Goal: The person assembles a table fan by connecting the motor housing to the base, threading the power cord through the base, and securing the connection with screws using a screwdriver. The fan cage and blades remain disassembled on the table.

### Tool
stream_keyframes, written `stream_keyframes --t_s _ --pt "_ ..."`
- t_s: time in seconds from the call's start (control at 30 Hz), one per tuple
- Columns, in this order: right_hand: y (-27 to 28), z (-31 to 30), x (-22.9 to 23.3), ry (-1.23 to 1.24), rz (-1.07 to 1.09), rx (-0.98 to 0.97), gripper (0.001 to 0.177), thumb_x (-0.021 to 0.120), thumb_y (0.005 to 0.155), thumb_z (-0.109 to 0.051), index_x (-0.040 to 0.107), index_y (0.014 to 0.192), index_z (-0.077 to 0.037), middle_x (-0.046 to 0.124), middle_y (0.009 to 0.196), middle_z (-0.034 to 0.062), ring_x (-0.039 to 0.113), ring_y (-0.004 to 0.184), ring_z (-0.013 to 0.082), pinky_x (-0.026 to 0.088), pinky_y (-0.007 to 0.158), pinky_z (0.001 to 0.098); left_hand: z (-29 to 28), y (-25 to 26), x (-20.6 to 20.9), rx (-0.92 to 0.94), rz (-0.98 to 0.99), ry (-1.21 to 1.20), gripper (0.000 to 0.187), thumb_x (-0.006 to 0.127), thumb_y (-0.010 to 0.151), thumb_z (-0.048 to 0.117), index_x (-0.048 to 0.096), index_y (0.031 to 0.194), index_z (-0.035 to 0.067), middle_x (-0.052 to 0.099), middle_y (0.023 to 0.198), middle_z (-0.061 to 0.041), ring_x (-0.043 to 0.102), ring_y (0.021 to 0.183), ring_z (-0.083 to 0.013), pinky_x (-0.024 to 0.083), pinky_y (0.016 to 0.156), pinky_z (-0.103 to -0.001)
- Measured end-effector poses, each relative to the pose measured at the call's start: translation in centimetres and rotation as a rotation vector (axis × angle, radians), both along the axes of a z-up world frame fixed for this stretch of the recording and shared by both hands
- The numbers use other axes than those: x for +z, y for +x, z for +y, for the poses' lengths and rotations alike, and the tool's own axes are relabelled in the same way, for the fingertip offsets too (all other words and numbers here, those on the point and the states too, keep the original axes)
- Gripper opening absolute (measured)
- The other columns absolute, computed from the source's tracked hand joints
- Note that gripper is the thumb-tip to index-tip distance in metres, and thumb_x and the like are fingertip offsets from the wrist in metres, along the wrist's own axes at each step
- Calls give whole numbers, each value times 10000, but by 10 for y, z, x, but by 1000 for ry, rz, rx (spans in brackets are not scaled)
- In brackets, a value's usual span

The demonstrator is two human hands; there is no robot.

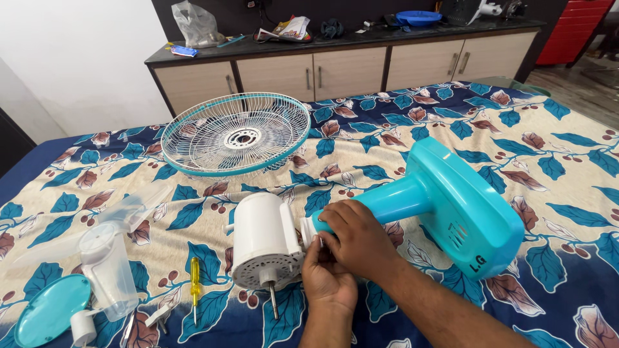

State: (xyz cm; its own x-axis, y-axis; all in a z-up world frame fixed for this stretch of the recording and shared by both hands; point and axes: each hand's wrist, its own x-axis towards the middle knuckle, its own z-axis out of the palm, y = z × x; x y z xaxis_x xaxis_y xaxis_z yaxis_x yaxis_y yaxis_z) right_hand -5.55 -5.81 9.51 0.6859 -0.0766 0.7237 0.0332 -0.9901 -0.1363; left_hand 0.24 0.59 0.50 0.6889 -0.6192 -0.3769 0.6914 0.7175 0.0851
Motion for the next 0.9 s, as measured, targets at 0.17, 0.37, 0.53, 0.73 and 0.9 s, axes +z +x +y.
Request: stream_keyframes --t_s 0.17,0.37,0.53,0.73,0.9 --pt "0 -1 -2 15 12 -11 325 756 819 -191 659 1096 -54 680 1137 126 615 1112 335 464 1038 473 -1 0 -4 -14 2 22 223 605 965 213 674 1050 19 718 1010 -95 698 962 -189 569 893 -333" --pt "2 0 0 37 20 -36 332 765 798 -188 679 1091 -57 679 1139 128 612 1108 345 451 1053 490 -1 -1 -1 -24 -33 -16 211 616 966 223 682 1032 34 726 988 -85 701 946 -198 563 881 -350" --pt "2 13 11 153 -84 -17 313 748 797 -145 689 1085 -39 669 1154 143 609 1117 368 447 1044 492 1 -4 1 -93 -60 11 255 578 971 273 688 1041 55 733 974 -91 699 952 -224 559 880 -397" --pt "14 61 23 239 -113 111 203 706 817 -96 681 1018 -79 715 1031 106 674 1031 324 532 922 440 -14 -4 -26 -162 69 -738 252 603 946 251 646 1138 93 701 1051 -75 676 1000 -251 532 849 -389" --pt "46 130 11 131 382 542 273 694 916 -182 659 1162 -71 688 1158 131 671 1074 321 559 930 447 -8 2 -43 -95 -19 -58 271 651 912 181 632 1180 148 697 1104 -35 666 1040 -262 502 831 -387"
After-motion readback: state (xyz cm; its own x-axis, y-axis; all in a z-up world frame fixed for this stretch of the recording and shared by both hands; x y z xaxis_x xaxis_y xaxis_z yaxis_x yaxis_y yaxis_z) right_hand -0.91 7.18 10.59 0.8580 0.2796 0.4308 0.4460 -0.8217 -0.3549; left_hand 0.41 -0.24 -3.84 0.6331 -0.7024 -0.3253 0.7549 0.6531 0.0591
